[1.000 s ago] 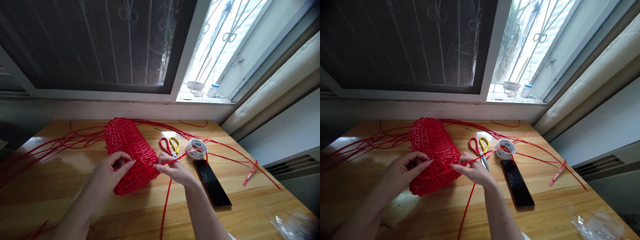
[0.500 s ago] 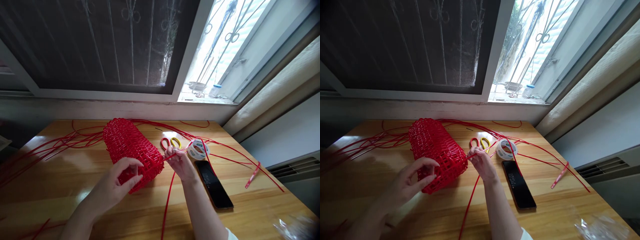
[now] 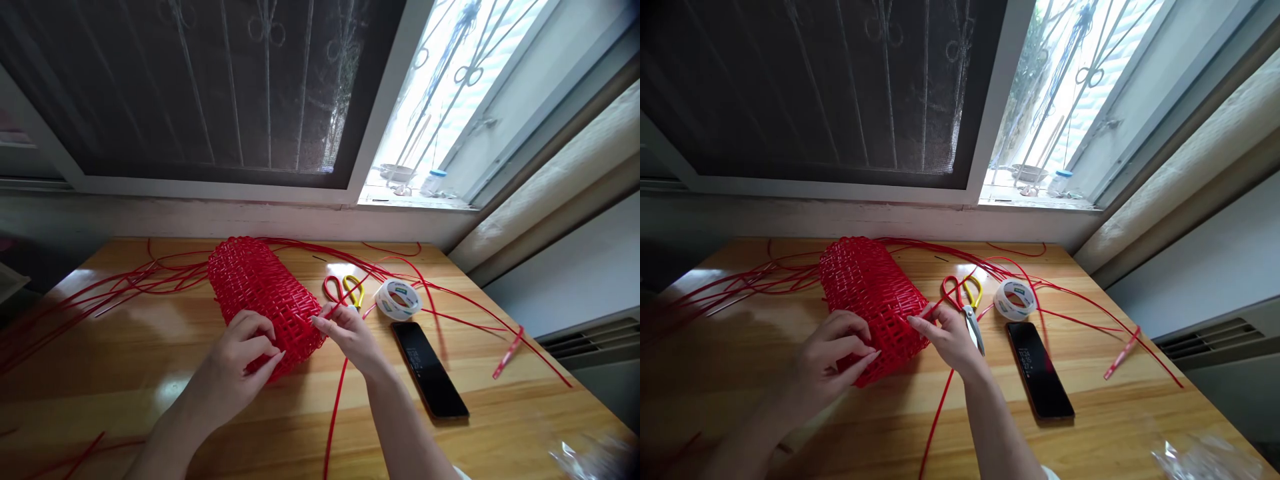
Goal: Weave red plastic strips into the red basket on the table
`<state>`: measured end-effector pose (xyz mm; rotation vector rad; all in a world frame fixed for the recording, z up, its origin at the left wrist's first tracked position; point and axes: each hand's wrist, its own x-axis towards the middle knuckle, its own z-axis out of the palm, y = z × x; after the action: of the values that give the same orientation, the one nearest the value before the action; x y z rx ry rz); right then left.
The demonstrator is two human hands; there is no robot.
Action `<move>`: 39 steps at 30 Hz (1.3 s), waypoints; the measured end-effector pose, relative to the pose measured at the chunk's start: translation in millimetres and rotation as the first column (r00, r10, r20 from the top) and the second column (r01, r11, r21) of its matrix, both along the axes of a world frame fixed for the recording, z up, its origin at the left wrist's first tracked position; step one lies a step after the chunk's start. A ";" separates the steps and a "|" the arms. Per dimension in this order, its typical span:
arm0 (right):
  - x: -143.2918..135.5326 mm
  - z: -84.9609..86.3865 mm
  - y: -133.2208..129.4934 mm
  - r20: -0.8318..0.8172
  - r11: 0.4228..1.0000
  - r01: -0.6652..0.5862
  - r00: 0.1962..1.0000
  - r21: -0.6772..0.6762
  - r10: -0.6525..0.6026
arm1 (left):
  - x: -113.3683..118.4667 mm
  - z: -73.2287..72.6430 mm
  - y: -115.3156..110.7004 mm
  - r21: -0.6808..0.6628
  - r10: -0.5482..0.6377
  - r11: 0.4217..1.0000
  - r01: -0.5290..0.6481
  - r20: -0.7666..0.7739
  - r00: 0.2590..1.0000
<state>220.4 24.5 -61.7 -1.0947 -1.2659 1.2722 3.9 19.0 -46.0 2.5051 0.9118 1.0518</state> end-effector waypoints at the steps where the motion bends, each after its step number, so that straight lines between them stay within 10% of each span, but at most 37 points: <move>1: -3.2 0.4 -0.9 0.039 1.000 0.013 0.999 0.018 -0.013 | 0.4 -0.7 -0.5 -0.002 0.019 1.000 -0.019 0.004 1.000; 7: -22.9 1.0 -5.7 0.197 0.962 0.266 0.942 0.063 -0.273 | 2.3 -8.9 -5.1 0.079 0.116 0.990 -0.118 0.024 0.993; 13: -30.0 -3.5 -4.0 0.280 0.943 0.330 0.901 0.054 -0.331 | 11.3 -19.8 -11.5 0.134 0.440 0.881 -0.453 0.116 0.890; 20: -26.9 -6.0 -3.5 0.323 0.942 0.327 0.885 0.078 -0.335 | 8.4 -19.3 -9.2 0.028 0.428 0.901 -0.433 0.107 0.897; 25: -19.8 -12.9 4.3 -0.050 0.979 0.201 0.979 0.031 -0.199 | -0.5 -14.3 -8.6 -0.112 0.310 0.945 -0.308 0.000 0.951; 29: -10.6 -16.3 12.4 -0.415 0.984 0.168 0.893 -0.050 -0.174 | -0.1 -18.4 -6.3 -0.058 0.315 0.947 -0.315 0.003 0.949; 39: 4.6 -18.2 16.0 -0.662 0.992 0.085 0.739 -0.089 -0.122 | 2.3 -20.2 -3.8 -0.033 0.336 0.941 -0.336 0.004 0.942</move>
<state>225.0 40.5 -79.9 -0.6230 -0.6119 1.4380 6.2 15.2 -66.3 2.3672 1.3791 1.1326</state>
